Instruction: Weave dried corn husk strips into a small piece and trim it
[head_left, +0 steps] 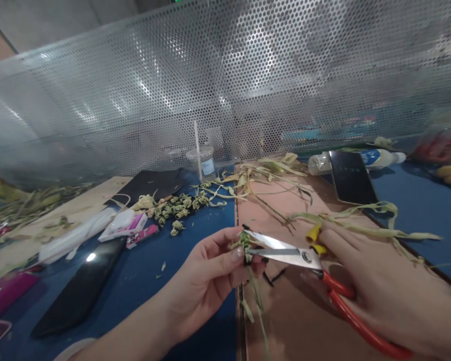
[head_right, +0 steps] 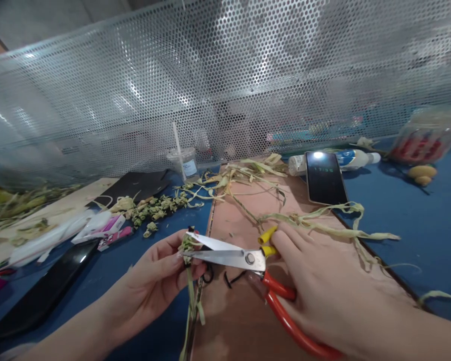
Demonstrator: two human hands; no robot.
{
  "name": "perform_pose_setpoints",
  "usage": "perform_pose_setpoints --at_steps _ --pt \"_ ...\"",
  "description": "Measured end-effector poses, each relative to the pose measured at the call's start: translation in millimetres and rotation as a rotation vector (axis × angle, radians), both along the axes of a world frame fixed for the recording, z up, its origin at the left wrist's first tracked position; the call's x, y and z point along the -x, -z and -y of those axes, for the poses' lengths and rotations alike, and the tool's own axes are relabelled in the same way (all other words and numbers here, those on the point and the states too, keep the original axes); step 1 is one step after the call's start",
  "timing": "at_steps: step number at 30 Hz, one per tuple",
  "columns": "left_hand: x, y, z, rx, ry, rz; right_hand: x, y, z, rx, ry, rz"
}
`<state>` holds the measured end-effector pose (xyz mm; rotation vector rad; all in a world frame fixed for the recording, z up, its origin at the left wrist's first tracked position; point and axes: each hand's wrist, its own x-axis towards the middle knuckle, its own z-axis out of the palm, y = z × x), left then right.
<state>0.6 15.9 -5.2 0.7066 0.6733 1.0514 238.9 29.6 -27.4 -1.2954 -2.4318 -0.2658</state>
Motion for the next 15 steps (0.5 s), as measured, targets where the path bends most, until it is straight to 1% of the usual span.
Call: perform_pose_setpoints --at_steps 2,10,15 --pt "0.7 1.1 0.4 -0.014 0.025 -0.008 1.0 1.1 1.5 0.017 -0.024 0.036" --pt "3.1 6.3 0.0 -0.077 0.057 0.016 2.7 2.5 2.8 -0.002 -0.039 -0.029" --pt "0.8 4.3 -1.2 -0.071 0.003 -0.003 1.7 4.7 3.1 0.028 -0.061 -0.075"
